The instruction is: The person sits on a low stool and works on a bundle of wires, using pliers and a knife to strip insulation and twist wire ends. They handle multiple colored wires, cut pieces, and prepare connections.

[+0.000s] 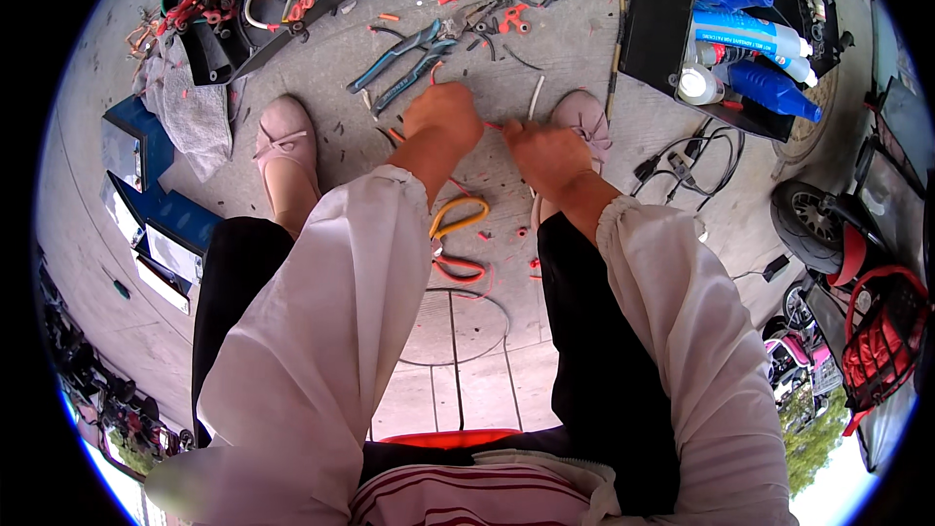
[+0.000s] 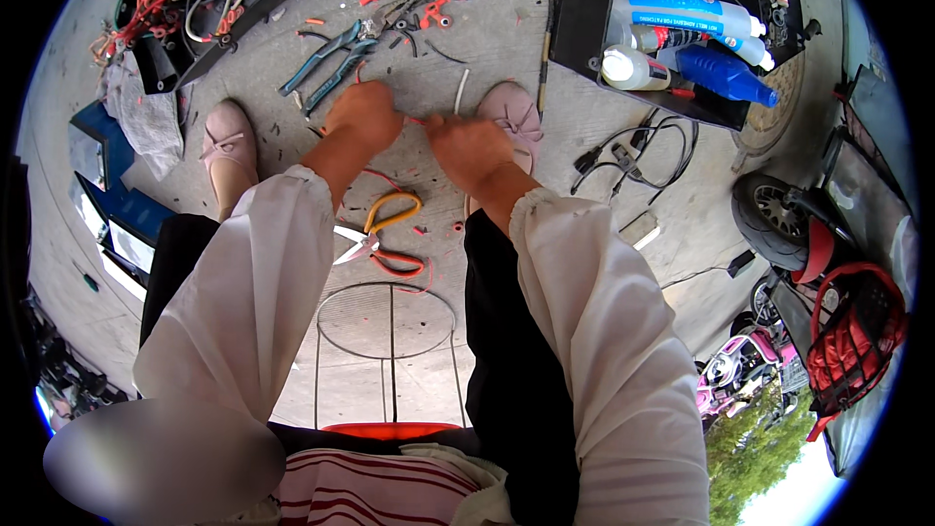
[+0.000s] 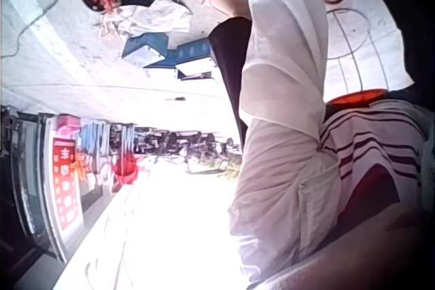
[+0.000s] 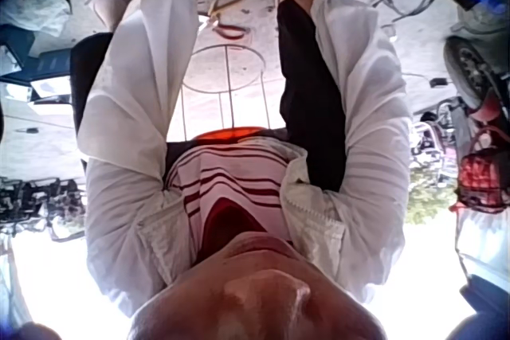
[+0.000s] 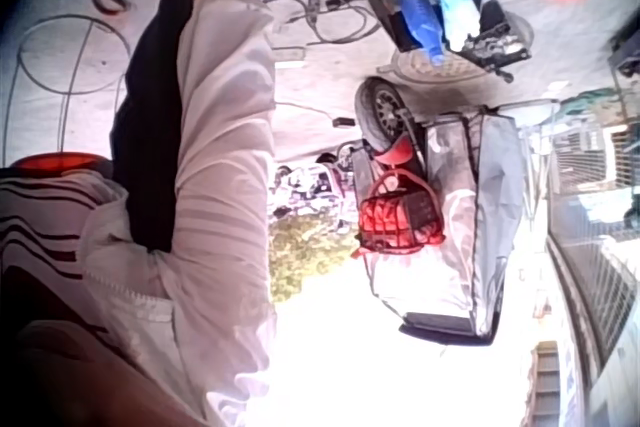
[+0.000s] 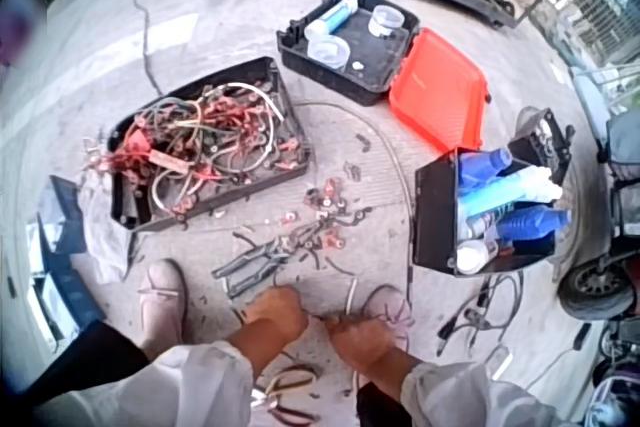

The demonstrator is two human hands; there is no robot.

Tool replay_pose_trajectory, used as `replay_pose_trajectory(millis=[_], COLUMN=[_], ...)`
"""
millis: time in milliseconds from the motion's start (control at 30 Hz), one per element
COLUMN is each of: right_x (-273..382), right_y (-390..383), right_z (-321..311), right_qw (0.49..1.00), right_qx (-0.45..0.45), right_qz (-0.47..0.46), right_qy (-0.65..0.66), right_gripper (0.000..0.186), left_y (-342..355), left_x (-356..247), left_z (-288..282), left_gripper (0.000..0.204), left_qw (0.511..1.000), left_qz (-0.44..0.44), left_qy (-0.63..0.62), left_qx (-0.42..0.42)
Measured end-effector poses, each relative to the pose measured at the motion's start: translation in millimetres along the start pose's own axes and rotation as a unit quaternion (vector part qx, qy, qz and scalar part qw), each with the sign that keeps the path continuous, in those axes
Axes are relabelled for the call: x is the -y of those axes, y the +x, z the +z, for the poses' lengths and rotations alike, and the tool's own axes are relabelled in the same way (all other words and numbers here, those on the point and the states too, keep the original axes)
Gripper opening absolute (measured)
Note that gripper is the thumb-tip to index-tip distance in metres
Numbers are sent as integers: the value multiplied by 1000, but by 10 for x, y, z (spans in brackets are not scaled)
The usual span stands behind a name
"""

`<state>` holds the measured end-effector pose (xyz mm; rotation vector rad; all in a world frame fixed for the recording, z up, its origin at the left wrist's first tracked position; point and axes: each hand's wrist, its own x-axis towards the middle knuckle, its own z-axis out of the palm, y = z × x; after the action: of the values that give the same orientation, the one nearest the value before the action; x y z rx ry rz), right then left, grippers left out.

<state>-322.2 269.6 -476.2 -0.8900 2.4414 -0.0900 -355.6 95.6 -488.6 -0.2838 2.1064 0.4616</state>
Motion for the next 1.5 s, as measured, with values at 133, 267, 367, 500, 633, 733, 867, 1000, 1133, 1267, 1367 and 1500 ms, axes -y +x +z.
replay_pose_trajectory(millis=[133, 267, 367, 500, 633, 733, 867, 1000, 1133, 1267, 1367, 1500], right_x=[8, 12, 18, 23, 27, 34, 33, 24, -2, 8, 9, 2], right_y=[-13, -14, -9, -6, -14, -4, -9, -26, -62, -61, -48, -23], right_z=[-12, -24, -50, -72, -104, -129, -110, -89, -116, -174, -191, -244], right_qw=[1000, 999, 999, 997, 995, 993, 993, 994, 994, 992, 990, 988], right_qx=[0, 21, 41, 70, 86, 101, 94, 88, 89, 104, 110, 133], right_qz=[3, 17, 27, 44, 59, 66, 67, 65, 57, 72, 79, 79], right_qy=[-16, -25, -23, -6, 3, 2, 2, -3, -13, -18, -22, -15], right_gripper=[6, 6, 7, 9, 10, 10, 10, 10, 10, 11, 11, 11], left_y=[-18, -26, -31, -31, -23, -18, -10, -6, -15, -31, -39, -127], left_x=[3, -8, -4, -1, 12, 33, 43, 41, 38, 31, 21, -77], left_z=[0, 0, 2, 6, 24, 29, 62, 70, 68, 56, 30, 23], left_gripper=[36, 35, 35, 34, 33, 33, 31, 30, 29, 30, 28, 20], left_qw=[1000, 1000, 1000, 1000, 1000, 1000, 1000, 1000, 1000, 1000, 1000, 999], left_qz=[-3, -4, -10, -7, 0, 5, 11, 8, 5, 8, 5, 27], left_qy=[-3, -8, -10, -11, -9, -14, -16, -19, -18, -15, -8, 41], left_qx=[-1, -6, -8, -7, -7, -6, -17, -18, -21, -21, -20, 11])
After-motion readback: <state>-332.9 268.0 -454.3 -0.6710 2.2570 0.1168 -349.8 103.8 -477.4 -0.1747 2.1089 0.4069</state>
